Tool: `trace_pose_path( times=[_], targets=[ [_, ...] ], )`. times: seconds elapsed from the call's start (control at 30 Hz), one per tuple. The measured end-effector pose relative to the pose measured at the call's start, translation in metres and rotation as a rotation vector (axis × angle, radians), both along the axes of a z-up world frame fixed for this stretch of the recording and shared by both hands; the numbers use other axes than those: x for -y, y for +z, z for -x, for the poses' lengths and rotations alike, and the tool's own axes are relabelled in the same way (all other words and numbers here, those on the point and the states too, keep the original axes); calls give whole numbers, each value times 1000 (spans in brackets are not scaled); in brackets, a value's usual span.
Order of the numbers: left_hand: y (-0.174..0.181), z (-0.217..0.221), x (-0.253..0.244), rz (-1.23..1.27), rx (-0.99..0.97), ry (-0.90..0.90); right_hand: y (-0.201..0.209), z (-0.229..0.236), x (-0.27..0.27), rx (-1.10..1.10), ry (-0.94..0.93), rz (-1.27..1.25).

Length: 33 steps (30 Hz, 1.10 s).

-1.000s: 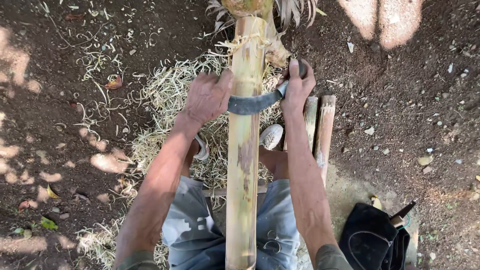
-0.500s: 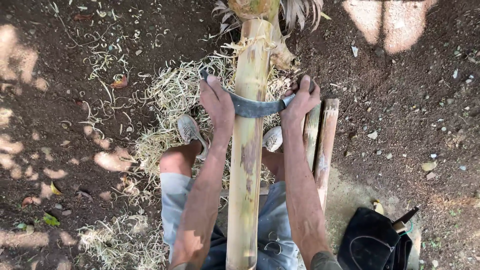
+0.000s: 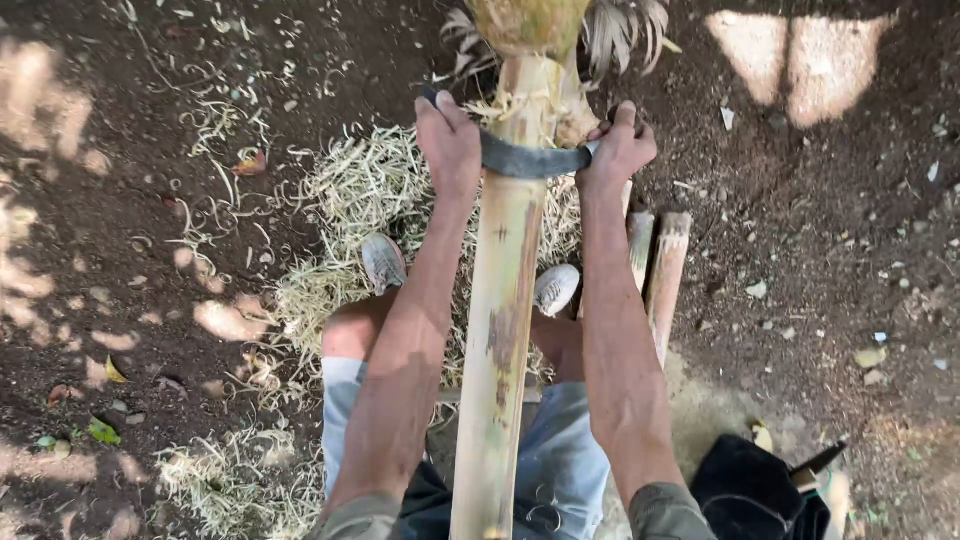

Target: The recorder is using a drawknife to strip the bark off a wooden pole.

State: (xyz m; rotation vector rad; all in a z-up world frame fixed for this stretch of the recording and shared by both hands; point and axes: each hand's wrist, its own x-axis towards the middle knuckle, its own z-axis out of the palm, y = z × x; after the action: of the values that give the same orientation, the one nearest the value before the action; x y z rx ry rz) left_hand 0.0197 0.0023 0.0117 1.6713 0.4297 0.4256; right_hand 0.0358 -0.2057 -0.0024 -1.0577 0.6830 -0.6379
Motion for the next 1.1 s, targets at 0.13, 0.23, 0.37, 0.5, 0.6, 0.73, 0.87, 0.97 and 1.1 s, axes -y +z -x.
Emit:
trace_pose_path(
  times=[0.13,0.23,0.37,0.5,0.6,0.73,0.87,0.97,1.1],
  targets=[
    [35,50,-9,-12,-1,-16,32,54,-18,109,56,4],
    [7,65,-22,69,-137,-43,33,75,-30,35,120,28],
    [-10,49,-19,-110,19,-13,22,60,-25,-34,58,-43],
    [25,53,-17,-71,-49,-8,16,64,-21,-17,50,-16],
    [32,76,-30,12,-79,-39,44,73,-37,32,49,56],
    [9,59,-28,52,-140,-44,31,75,-29,-148,30,24],
    [26,-1,-17,5,-119,-22,19,-2,-10,-38,34,126],
    [-4,-19,-15,-70,-101,4,19,-2,-14,22,3,77],
    [-25,44,-27,-225,122,-19,28,61,-26,-51,-5,89]
  ],
)
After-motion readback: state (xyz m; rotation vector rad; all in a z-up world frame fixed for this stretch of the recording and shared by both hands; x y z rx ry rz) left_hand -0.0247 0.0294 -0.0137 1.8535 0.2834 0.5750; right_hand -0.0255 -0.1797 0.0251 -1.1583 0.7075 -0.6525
